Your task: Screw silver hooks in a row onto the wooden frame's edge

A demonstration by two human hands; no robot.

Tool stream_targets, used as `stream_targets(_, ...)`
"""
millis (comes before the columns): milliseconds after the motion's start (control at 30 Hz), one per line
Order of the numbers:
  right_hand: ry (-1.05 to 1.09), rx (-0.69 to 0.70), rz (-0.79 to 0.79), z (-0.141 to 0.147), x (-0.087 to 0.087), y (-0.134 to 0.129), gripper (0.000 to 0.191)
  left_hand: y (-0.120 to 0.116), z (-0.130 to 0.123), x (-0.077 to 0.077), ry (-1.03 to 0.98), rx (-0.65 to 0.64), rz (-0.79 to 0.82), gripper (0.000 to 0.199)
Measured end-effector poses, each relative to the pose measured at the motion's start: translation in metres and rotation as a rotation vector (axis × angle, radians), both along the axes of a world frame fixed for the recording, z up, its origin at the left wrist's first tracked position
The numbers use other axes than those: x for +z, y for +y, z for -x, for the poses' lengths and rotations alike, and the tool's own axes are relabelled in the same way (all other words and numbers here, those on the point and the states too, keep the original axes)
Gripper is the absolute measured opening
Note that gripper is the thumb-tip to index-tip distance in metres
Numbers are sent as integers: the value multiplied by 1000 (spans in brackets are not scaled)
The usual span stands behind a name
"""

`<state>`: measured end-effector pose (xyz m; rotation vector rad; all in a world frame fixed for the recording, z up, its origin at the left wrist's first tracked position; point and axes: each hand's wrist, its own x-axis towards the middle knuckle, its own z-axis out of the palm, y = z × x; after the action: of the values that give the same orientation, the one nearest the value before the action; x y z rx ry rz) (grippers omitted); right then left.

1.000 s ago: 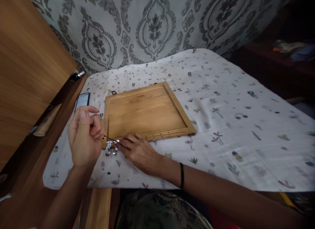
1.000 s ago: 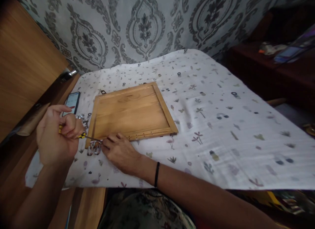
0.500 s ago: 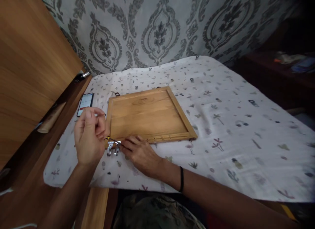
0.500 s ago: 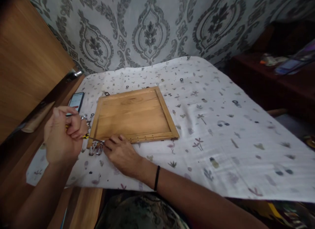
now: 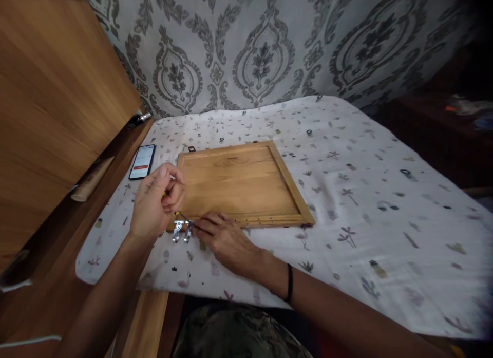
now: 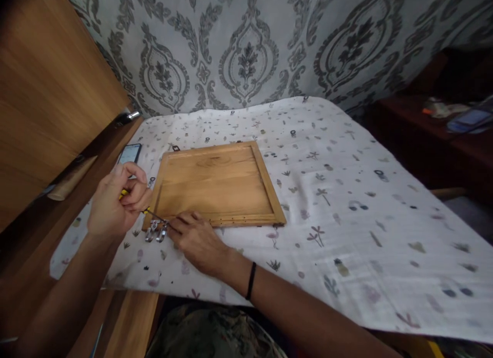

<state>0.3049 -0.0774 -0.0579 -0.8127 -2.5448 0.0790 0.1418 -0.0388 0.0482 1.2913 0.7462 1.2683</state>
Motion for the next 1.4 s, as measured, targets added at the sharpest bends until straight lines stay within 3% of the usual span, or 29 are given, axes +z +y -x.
stream_targets(433,109,-9,74,-1,-5,1,27,3,-11,2,50,2,-18,39)
stream_targets(667,160,-66,155,3,-1,-4,18,3,-9,0,8,13,-27,37)
stream_targets(867,240,-203,300,14,4,-5,51,4,-8,-4,24,-7,-44,39)
stream_targets(1033,235,-286,292,23,2,-6,56,5,-8,-6,51,-11,-54,39)
stream_targets(1400,220,-344,285,33,1,-5,44,6,-6,-7,37,-17,-33,37)
